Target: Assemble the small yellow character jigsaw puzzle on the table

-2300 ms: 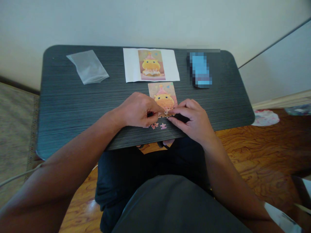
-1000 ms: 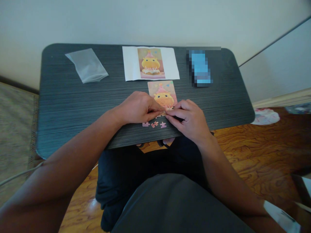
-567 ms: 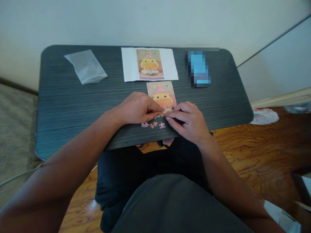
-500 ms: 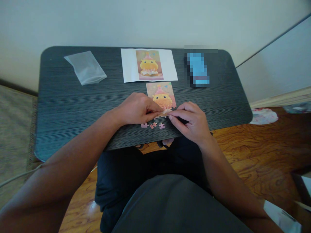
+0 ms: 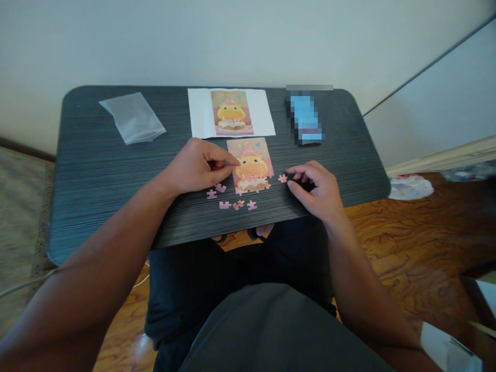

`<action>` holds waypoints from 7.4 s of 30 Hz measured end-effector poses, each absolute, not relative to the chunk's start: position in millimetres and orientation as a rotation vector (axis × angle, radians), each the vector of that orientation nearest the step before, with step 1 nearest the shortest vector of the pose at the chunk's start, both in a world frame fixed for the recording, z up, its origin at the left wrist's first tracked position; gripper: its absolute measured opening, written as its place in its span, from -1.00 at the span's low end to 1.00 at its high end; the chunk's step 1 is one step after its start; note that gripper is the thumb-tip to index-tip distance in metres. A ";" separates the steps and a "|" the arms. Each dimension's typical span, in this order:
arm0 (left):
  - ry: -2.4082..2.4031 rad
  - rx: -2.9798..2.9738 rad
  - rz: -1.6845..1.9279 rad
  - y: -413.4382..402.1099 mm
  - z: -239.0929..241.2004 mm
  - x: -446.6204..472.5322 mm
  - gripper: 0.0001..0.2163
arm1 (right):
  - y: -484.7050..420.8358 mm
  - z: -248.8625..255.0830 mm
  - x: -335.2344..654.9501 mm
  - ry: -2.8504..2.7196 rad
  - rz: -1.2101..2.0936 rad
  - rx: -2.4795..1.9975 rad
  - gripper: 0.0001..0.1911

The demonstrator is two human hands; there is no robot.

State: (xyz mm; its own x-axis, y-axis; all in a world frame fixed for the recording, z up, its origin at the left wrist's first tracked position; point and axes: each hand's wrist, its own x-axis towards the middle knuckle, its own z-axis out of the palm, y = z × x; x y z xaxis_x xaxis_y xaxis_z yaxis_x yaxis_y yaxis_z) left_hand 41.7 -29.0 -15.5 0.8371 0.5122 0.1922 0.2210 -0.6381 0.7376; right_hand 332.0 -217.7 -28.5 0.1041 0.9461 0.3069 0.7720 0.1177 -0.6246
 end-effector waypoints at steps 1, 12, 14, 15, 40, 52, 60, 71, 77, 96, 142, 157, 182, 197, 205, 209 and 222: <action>0.566 2.282 0.503 -26.5 -13.9 39.4 -0.79 | -217.3 -28.2 331.3 -1.721 0.316 -1.692 -0.73; 0.678 2.273 0.285 -0.7 -11.2 17.7 -0.72 | -215.7 -28.8 327.6 -1.773 0.285 -1.704 -0.79; 0.686 2.296 0.269 2.9 -11.8 15.2 -0.73 | -215.6 -28.5 327.1 -1.774 0.277 -1.707 -0.81; 0.692 2.294 0.258 4.3 -11.9 14.2 -0.73 | -215.5 -28.4 326.8 -1.776 0.273 -1.711 -0.81; 0.701 2.158 0.065 9.5 -6.5 8.5 -0.68 | -214.3 -30.0 325.8 -1.835 0.338 -1.668 -0.90; 0.683 2.156 0.035 9.8 -5.3 8.1 -0.65 | -214.5 -30.6 326.1 -1.804 0.367 -1.650 -0.92; 0.671 2.110 0.009 11.4 -9.0 7.2 -0.63 | -214.9 -29.8 325.8 -1.802 0.407 -1.644 -0.93; 0.653 2.087 -0.070 11.0 2.2 6.4 -0.65 | -214.4 -32.3 328.5 -1.776 0.412 -1.593 -0.92; 0.644 2.068 -0.056 8.7 5.0 5.1 -0.71 | -215.3 -33.5 327.6 -1.763 0.350 -1.621 -0.90; 0.535 2.157 -0.117 18.0 12.9 -12.8 -0.71 | -217.3 -31.9 327.5 -1.790 0.294 -1.637 -0.87; 0.544 2.216 -0.184 18.3 12.2 -9.8 -0.82 | -233.7 -23.9 207.7 -1.819 0.348 -1.792 -0.82; 0.553 2.226 -0.167 17.0 13.0 -10.2 -0.81 | -239.5 -17.1 230.2 -1.796 0.424 -1.797 -0.78; 0.581 2.200 -0.186 20.7 11.5 -10.7 -0.82 | -240.7 -25.7 295.0 -1.473 0.173 -1.954 -0.90; 0.498 2.190 -0.144 15.1 15.5 -8.1 -0.79 | -210.6 -2.5 182.5 -1.912 0.309 -1.714 -0.85; 0.495 2.182 -0.121 16.3 13.3 -9.3 -0.81 | -186.2 -8.3 154.9 -1.955 0.125 -1.965 -0.59; 0.501 2.204 -0.136 16.6 13.5 -9.2 -0.81 | -181.4 -8.1 149.7 -1.939 0.124 -2.025 -0.67; 0.578 2.191 -0.176 18.8 9.6 -10.0 -0.76 | -192.7 -9.6 163.1 -2.099 0.174 -1.897 -0.84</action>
